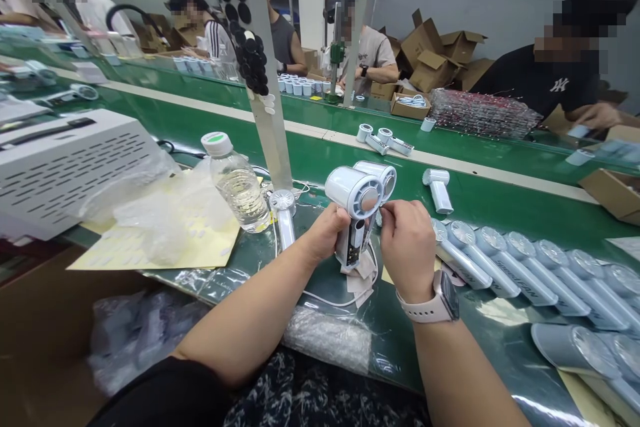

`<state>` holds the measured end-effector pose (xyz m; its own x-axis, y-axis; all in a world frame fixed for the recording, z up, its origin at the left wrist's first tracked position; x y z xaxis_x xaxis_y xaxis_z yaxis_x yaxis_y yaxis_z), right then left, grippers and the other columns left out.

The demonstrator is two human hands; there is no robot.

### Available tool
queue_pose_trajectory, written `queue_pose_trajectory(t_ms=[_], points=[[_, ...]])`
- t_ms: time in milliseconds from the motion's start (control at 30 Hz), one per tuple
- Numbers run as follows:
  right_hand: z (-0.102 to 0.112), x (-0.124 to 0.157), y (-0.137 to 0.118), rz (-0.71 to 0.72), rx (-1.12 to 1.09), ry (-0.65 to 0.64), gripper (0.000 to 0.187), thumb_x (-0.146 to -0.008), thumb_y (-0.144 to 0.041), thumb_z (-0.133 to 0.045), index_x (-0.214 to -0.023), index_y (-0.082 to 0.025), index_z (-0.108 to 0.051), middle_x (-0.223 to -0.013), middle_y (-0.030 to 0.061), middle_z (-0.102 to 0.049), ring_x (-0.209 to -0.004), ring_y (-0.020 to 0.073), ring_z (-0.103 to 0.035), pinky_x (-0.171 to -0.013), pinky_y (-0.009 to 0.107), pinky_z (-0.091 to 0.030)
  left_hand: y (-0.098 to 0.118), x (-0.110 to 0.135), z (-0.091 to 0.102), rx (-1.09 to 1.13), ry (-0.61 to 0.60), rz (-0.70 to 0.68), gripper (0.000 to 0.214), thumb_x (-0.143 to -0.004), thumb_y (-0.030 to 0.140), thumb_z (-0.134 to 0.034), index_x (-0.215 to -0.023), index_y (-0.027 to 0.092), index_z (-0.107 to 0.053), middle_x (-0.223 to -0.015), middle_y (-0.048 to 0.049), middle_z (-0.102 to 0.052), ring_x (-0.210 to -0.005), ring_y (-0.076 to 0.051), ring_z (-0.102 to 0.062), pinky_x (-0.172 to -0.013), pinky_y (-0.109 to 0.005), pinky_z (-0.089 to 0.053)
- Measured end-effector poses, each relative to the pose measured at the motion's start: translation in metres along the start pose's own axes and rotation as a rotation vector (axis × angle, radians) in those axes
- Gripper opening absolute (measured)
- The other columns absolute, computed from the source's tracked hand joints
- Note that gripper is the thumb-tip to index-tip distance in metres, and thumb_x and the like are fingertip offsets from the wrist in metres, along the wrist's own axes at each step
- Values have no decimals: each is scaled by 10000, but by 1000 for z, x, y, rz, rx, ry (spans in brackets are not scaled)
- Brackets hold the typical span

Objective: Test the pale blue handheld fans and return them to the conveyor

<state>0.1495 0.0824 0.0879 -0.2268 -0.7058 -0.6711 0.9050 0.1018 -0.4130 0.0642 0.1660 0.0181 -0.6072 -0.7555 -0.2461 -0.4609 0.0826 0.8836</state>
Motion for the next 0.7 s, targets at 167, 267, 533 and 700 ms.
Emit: queue_pose_trajectory(t_ms=[167,267,533,700], points=[[-3,-5,13,-64,-86,-119,192,-891,-167,-472,-722,-225,-542,-708,69,-631,-732,241,-558,-669,348,-389,-6,1,0,-39,-9,30,769,-443,924,-684,-609,173,-666,-558,-32,-558,-495,-143,-477,-482,-286,-362],[-7,-7,25,-162,-164,-212,157,-865,-198,-519,-716,-221,-564,-710,54,-654,-725,226,-586,-671,334,-394,-8,0,-1,-43,-27,51,787,-451,928,-678,-615,158,-652,-556,-27,-553,-488,-133,-484,-465,-266,-357],[-27,0,46,-408,-533,-296,162,-812,-329,-566,-702,-217,-602,-641,15,-654,-645,196,-601,-664,331,-421,-10,-3,-2,91,-38,131,811,-466,967,-609,-602,168,-589,-579,-23,-552,-486,-125,-487,-451,-260,-392],[-35,3,46,-440,-688,-336,159,-790,-353,-596,-713,-214,-606,-629,1,-652,-635,181,-600,-651,320,-428,-13,-3,-9,204,-70,192,796,-475,946,-633,-631,168,-578,-579,-16,-569,-494,-136,-522,-449,-253,-420]])
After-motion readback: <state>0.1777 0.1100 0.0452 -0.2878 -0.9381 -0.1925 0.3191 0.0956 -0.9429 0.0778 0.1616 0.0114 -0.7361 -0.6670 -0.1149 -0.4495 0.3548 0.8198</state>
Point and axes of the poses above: each hand's wrist, its own x-axis away from the middle knuckle, its own z-axis out of the back of the hand, y = z × x, the point moved 10 cm from there along -x, towards the middle knuckle
